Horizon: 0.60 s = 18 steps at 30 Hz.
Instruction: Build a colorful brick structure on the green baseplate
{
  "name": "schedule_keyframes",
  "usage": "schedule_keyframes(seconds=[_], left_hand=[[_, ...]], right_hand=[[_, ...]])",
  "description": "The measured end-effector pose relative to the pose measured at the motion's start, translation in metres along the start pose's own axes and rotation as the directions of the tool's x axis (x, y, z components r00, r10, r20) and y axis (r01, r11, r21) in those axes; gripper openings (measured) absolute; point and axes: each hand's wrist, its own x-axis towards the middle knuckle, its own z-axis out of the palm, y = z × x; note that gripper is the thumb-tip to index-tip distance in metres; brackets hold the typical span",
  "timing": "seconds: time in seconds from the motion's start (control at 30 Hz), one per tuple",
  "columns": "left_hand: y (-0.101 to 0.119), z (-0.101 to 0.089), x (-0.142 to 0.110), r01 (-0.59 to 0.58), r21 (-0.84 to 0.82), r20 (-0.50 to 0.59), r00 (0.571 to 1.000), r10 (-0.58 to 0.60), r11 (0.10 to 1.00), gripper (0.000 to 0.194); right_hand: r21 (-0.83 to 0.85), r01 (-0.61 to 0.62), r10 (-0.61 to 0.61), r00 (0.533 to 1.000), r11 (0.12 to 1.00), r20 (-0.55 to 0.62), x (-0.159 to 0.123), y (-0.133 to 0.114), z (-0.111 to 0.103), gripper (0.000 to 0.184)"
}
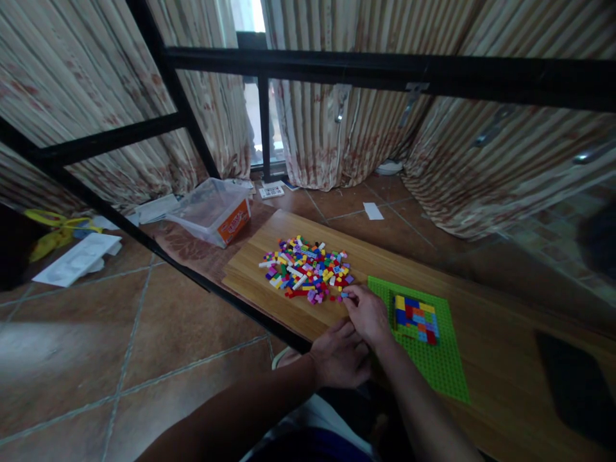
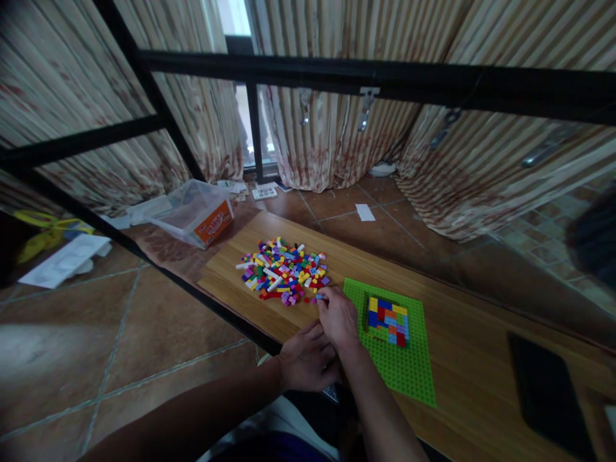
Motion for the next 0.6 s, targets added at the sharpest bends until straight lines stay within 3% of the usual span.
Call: schedule_keyframes(seconds=[0.2, 0.6], left_hand=[[-0.0001, 0.0005, -0.0004, 0.008, 0.009, 0.015, 1.000, -0.008, 1.000, 0.025], [0.0015, 0.0013, -0.0017, 0.019, 0.027, 0.087, 0.996, -0.021, 0.999, 0.031]], right_hand=[[-0.015, -0.033, 0.033, 0.999, 0.999, 0.031, 0.0008, 0.0014, 0.0004, 0.012], [0.024, -0.066, 0.066, 0.998, 0.998, -0.022, -0.0042, 0.0016, 0.0010, 0.017]])
